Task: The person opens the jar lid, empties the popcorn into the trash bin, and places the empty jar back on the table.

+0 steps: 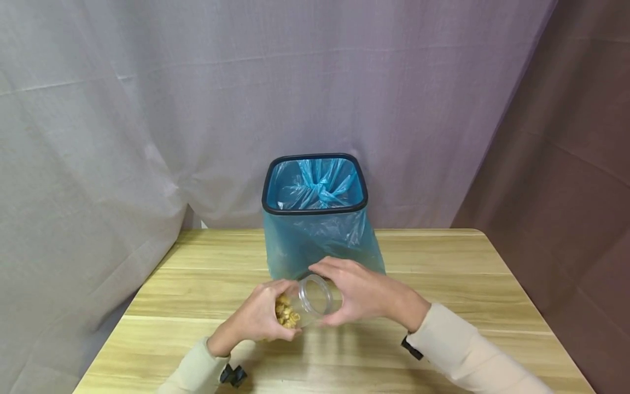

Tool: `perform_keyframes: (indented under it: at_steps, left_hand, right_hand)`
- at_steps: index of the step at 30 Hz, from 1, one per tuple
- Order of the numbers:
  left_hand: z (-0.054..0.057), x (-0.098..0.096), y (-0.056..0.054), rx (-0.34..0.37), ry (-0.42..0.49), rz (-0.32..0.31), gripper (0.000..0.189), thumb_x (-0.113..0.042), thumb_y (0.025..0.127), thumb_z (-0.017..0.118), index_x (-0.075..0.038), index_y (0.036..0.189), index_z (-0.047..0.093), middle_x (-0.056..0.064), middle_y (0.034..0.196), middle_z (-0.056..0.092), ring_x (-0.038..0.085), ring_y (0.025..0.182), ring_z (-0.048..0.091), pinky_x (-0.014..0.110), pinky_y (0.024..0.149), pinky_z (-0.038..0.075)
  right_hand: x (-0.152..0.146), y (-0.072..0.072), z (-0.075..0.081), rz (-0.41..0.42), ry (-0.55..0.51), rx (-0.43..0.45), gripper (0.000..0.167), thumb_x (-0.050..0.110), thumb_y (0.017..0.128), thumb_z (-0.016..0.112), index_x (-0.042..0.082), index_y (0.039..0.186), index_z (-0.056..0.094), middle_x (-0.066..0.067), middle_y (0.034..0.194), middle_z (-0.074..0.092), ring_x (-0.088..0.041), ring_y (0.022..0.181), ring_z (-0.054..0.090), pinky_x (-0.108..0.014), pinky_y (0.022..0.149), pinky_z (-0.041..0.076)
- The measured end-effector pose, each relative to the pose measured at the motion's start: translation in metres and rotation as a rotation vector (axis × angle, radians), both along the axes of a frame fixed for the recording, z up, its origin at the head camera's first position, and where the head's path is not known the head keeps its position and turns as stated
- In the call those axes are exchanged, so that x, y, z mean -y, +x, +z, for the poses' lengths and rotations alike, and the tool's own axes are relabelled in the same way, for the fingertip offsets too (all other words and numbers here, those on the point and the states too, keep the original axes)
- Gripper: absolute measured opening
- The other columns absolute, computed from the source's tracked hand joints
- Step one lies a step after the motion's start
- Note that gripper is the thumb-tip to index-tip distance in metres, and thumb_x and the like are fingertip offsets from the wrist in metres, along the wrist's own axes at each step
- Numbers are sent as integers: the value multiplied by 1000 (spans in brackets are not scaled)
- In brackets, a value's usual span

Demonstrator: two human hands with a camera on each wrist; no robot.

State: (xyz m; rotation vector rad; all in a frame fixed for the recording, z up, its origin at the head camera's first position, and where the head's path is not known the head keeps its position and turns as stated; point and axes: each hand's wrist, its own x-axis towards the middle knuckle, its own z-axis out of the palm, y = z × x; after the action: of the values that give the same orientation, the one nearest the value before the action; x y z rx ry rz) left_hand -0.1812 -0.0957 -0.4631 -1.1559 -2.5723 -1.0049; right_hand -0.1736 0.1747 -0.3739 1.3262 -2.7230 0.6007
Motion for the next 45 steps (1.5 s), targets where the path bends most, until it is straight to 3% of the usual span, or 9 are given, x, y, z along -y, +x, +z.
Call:
perform_keyframes:
  at_steps: [6, 12, 17, 21, 29, 37, 45]
  left_hand:
    - [2, -1, 2, 1, -12, 21, 78, -32, 63, 96, -8, 132, 67, -1, 115, 73, 14, 103, 70, 26, 92, 60]
    - [5, -4, 1, -41, -17, 10, 72, -33, 63, 96, -11, 126, 68, 0, 111, 74, 10, 100, 68, 24, 89, 59]
    - [5, -3, 0, -41, -10, -1, 70, -32, 63, 96, -11, 123, 68, 1, 110, 74, 17, 99, 71, 25, 90, 60]
    - [5, -2, -1, -30, -4, -1, 69, -31, 63, 96, -11, 123, 68, 3, 110, 74, 20, 100, 72, 26, 90, 60]
    - [3, 1, -3, 20, 13, 8, 70, -30, 63, 96, -10, 124, 69, 3, 112, 75, 15, 102, 70, 27, 91, 60]
    - [0, 11, -3, 74, 36, 59, 71, -27, 61, 97, -12, 125, 69, -1, 112, 75, 14, 101, 71, 26, 89, 60]
    - [-1, 29, -1, 104, 52, 133, 72, -26, 60, 97, -12, 126, 70, -3, 111, 75, 10, 103, 69, 28, 92, 60]
  right_hand:
    - [6, 2, -2, -143, -44, 107, 76, 69, 84, 77, 6, 126, 69, 2, 110, 73, -13, 100, 69, -34, 86, 62]
    - [7, 2, -3, -161, -46, 171, 60, 60, 86, 79, 9, 116, 71, 3, 101, 72, -9, 92, 67, -29, 79, 61]
    - [7, 2, -1, -97, -54, 114, 56, 47, 81, 88, 13, 120, 67, 8, 107, 67, -10, 98, 66, -33, 86, 63]
    - [7, 2, 1, -46, -50, 60, 63, 35, 74, 94, 15, 126, 64, 9, 111, 64, -11, 100, 64, -29, 87, 61]
    - [6, -2, 4, 52, -28, -62, 78, 17, 68, 97, 7, 136, 61, -1, 133, 66, -18, 118, 66, -38, 99, 61]
    - [-6, -4, 8, -7, 0, -92, 79, 28, 71, 97, 7, 137, 61, -2, 132, 67, -17, 119, 66, -39, 99, 62]
    - [-23, -6, -5, -109, 104, -105, 76, 42, 73, 93, 6, 134, 65, -6, 125, 69, -18, 109, 69, -37, 92, 64]
